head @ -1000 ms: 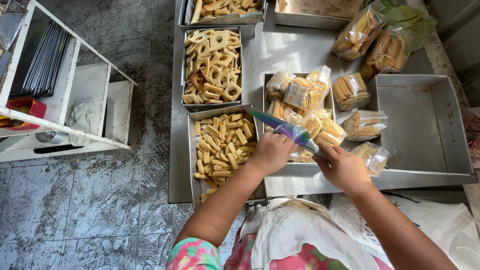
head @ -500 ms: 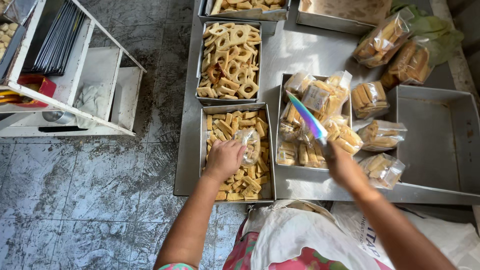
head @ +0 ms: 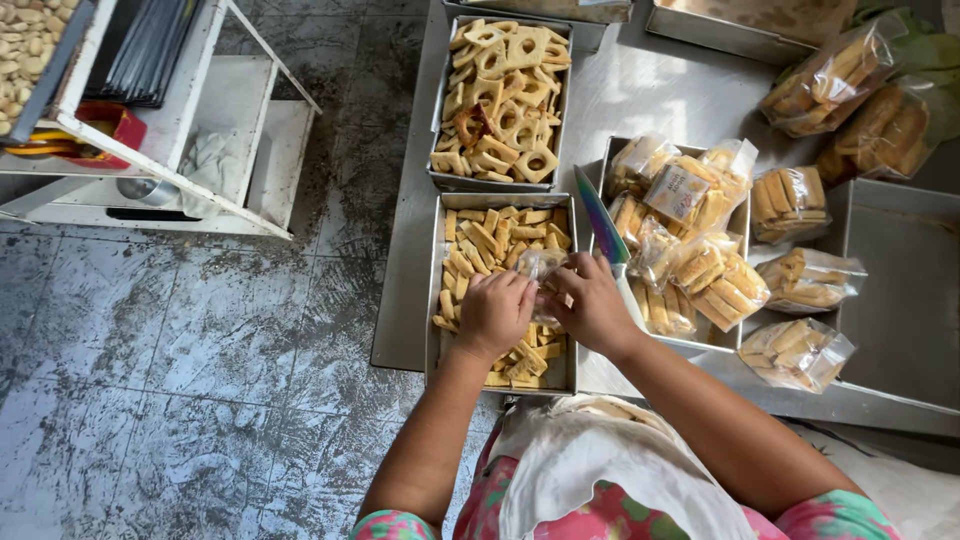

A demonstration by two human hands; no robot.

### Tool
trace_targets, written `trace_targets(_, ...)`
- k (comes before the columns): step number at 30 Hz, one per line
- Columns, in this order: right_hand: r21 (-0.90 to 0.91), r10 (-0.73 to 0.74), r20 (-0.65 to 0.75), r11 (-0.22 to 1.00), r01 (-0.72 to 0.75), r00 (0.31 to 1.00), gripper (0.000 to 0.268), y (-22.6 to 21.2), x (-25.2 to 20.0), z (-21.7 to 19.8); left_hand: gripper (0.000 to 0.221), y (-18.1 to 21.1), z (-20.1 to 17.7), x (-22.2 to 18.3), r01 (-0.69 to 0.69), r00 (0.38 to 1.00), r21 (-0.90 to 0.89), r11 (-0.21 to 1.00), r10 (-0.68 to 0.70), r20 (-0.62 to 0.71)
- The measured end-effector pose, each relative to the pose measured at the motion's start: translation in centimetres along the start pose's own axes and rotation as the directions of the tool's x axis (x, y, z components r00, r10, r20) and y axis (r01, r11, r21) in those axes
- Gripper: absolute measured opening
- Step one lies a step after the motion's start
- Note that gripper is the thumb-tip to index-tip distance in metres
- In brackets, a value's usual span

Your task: The person scoops rectangular snack pieces from a metal tray into clear plastic bags using a rainbow-colored spatula. The person then places the filled bags into a larger white sack. The person repeats this process with multiple bags.

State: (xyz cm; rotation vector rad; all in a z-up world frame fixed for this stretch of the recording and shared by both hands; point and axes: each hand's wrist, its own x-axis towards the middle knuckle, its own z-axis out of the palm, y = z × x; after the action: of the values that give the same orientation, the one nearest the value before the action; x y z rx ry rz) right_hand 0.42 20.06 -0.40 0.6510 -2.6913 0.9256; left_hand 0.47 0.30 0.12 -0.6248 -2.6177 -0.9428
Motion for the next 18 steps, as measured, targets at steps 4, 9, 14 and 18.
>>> trace_targets(4, 0.05, -0.032, 0.012, 0.998, 0.031, 0.999, 0.022, -1.2, 1.3, 0.5, 0.028, -1.1, 1.6, -0.8, 0.05, 0.993, -0.011, 0.999, -0.051, -0.102)
trace_targets(9, 0.024, -0.135, 0.104, 0.991, 0.134, 0.985, 0.016, -2.0, -0.4, 2.2, 0.038, -3.9, 5.9, -1.2, 0.555, 0.821, 0.03, 0.831, -0.553, 0.145)
trace_targets(14, 0.082, -0.111, 0.075, 0.991, 0.104, 0.991, 0.013, -1.4, -1.6, 2.5, 0.036, -6.8, 7.3, -0.6, 0.718, 0.668, -0.006, 0.696, -0.687, 0.285)
trace_targets(18, 0.059, -0.056, 0.132, 0.997, 0.048, 0.99, 0.015, -0.8, -1.4, 2.9, 0.041, -6.9, 7.7, 0.3, 0.74, 0.648, 0.001, 0.673, -0.713, 0.266)
